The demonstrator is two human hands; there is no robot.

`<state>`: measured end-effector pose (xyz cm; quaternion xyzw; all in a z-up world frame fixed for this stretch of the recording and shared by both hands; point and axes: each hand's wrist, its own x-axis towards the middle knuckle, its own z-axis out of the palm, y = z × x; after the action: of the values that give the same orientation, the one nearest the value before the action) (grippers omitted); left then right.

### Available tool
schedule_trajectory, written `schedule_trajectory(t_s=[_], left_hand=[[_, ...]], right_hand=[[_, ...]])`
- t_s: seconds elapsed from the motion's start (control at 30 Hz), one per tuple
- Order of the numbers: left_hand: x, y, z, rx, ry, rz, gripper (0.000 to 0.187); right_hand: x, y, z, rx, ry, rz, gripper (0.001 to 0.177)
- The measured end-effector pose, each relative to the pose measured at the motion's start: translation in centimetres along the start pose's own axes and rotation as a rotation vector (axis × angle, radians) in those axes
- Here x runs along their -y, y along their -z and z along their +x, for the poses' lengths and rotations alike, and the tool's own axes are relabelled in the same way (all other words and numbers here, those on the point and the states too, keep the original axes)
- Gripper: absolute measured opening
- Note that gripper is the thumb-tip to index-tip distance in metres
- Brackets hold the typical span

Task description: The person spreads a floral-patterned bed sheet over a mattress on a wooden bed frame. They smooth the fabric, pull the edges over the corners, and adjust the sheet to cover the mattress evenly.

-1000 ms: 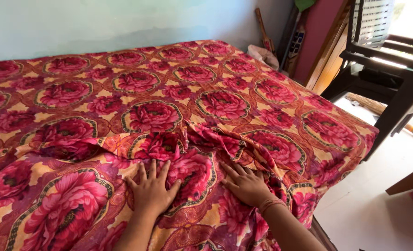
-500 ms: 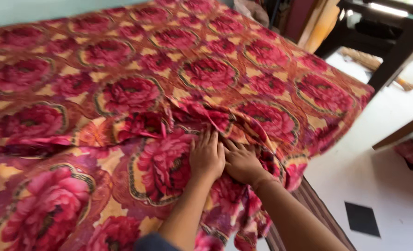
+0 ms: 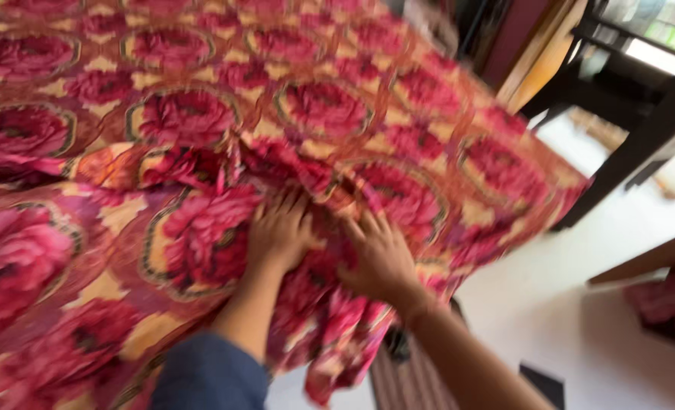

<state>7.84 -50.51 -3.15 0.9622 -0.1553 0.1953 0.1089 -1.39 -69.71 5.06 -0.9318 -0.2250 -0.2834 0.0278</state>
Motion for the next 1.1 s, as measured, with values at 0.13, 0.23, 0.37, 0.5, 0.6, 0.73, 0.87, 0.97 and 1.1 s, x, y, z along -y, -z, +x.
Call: schedule_trajectory(t_s=[0.13,0.23,0.37,0.5,0.6,0.73,0.87,0.97,1.1], left_hand=[[-0.2,0.1,0.7,-0.051,0.014,-0.079,0.054],[-0.1,-0.3,0.3,0.034,0.071,-0.054,0.051],[-0.2,-0.6,0.9,-0.051,0.030,-0.078,0.051],[-0.2,-0.5,0.6,-0.086,0.050,-0.121,0.052],[-0.2,-0.3,0.6,-0.069,0.026,-0.071,0.051],[-0.2,0.2,0.5,-0.069,0.019,-0.085,0.052],[-0.6,1.1,0.6,0.014,0.051,-0.091,0.053],[-0.7,1.1,0.6,0.048,0.049,-0.060,0.053],[-0.8,1.3,1.2,0.083,0.047,-0.026,0.052]], right_hand=[[-1.3,1.1,-0.6,0.603,-0.520,0.139,0.070],[-2.6,-1.5,-1.9,0.526,-0.485,0.223,0.048],[-8.0,-6.1,-1.6,0.541,-0.380,0.348,0.031],[-20.1,-10.3,0.8,0.616,-0.486,0.093,0.022],[-30.0,-12.9,4.1,0.768,-0.630,0.274,0.021],[-32.9,-14.8,6.9,0.299,-1.048,0.474,0.042],[-30.2,-14.5,8.7,0.227,-0.727,0.139,0.050],[-25.6,-14.0,8.8,0.387,-0.617,0.249,0.065],[-22.9,-10.5,8.2,0.511,-0.508,0.321,0.079]])
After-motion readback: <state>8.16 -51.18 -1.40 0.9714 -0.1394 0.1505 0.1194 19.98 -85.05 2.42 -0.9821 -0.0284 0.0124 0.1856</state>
